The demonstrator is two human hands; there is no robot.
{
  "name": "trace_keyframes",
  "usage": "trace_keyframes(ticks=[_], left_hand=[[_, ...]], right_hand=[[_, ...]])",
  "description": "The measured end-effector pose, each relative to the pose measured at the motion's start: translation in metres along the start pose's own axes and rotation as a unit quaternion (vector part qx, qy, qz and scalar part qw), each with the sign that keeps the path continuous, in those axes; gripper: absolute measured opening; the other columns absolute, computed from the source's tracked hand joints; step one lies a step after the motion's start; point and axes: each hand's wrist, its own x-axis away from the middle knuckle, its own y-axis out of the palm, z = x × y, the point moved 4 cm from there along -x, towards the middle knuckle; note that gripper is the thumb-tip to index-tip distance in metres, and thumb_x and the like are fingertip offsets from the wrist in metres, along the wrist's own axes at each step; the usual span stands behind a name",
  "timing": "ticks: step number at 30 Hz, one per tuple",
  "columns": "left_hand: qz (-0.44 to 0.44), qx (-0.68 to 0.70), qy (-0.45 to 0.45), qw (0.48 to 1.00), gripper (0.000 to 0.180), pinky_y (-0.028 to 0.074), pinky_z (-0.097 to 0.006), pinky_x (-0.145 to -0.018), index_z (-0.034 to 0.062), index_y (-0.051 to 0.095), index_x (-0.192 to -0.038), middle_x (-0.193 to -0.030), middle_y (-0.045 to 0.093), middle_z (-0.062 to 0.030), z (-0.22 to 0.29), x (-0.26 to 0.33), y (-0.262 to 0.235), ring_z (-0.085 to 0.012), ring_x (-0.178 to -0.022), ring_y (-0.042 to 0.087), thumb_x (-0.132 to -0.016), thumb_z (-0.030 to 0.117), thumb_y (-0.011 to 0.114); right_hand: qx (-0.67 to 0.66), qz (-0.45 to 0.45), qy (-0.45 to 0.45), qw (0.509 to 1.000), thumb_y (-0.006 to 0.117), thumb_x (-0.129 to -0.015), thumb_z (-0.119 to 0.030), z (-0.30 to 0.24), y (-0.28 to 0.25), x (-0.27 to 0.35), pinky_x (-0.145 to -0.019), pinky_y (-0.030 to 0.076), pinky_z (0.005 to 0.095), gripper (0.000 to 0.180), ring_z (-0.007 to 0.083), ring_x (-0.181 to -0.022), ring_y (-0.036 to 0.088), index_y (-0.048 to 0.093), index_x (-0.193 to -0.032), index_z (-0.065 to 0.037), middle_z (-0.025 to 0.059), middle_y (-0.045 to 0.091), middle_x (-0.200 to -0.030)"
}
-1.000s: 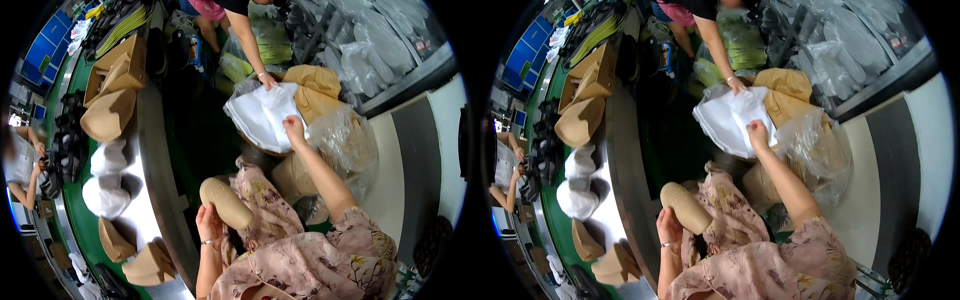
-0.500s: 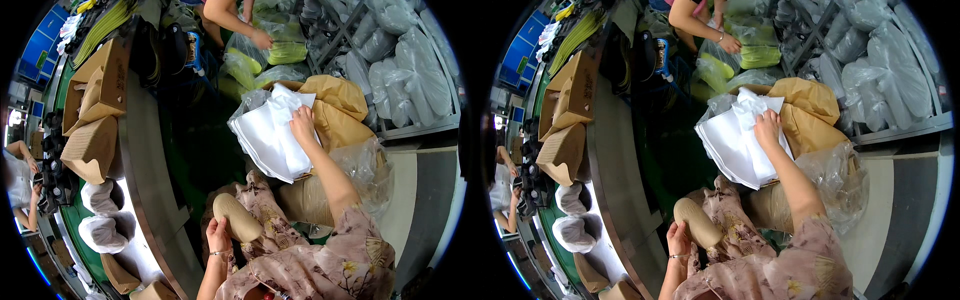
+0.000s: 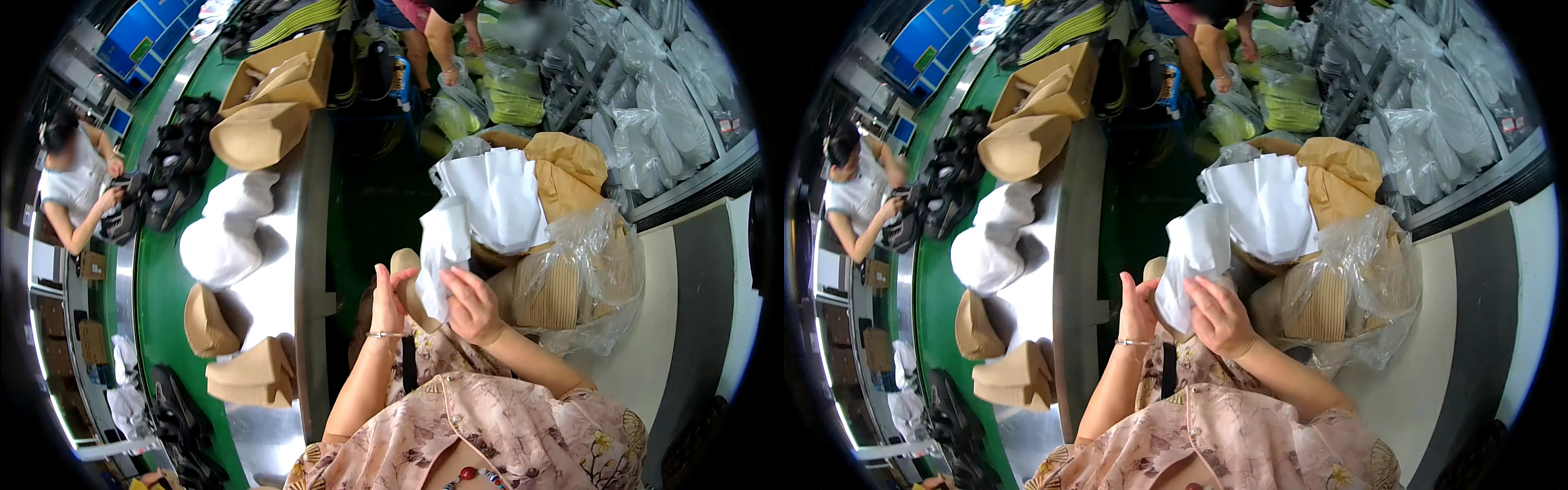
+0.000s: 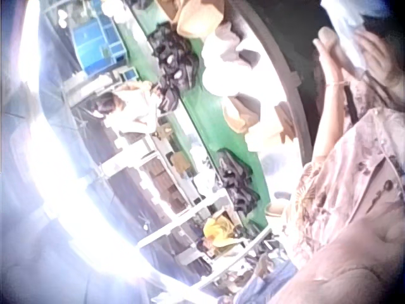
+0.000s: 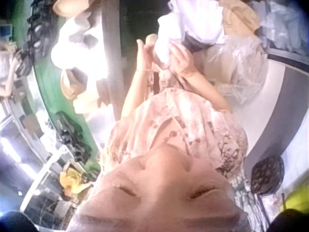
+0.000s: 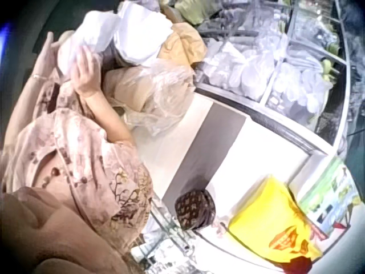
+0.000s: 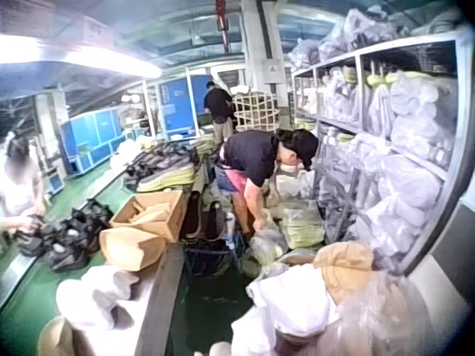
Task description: The person organizes shoe components by wrapping individual shoe inserts in white paper and placing them into a stack, then gathers another set of inserts from a plastic bag to continue the process.
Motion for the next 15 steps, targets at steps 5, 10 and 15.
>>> trace_keyframes(ticks=[5,10,15], left_hand=[[-0.039,-0.159,0.002,0.987,0.031,0.045,-0.022,-0.065,-0.0035,0.062,-0.096,-0.085,0.063,-0.0029,0.014,0.031,-0.014,-0.0087,-0.074,0.057,-0.087,0.026,0.062],[0.078,-0.033,0.169,0.982,0.018,0.047,-0.021,-0.058,-0.0016,0.063,-0.093,-0.08,0.063,-0.0019,0.01,0.042,-0.054,-0.0077,-0.066,0.058,-0.089,0.015,0.058],[0.106,-0.039,0.333,0.936,0.02,0.036,-0.018,-0.062,0.0005,0.064,-0.095,-0.08,0.059,0.0037,0.037,0.065,-0.059,-0.003,-0.069,0.047,-0.092,0.018,0.053]], right_hand=[[-0.016,-0.025,-0.163,0.986,0.055,-0.075,-0.008,-0.044,0.005,0.006,-0.08,0.046,0.0333,0.011,0.0276,-0.104,0.054,0.051,-0.067,-0.002,0.0156,0.058,-0.113],[0.03,-0.06,-0.122,0.99,0.056,-0.072,-0.009,-0.052,0.002,-0.005,-0.069,0.049,0.0343,0.01,0.0248,-0.08,0.055,0.05,-0.068,-0.002,0.019,0.058,-0.104],[0.0,-0.32,0.098,0.942,0.06,-0.078,-0.017,-0.082,-0.013,0.014,-0.064,0.049,0.0363,0.018,0.0282,-0.075,0.058,0.05,-0.08,-0.002,0.0126,0.052,-0.082]])
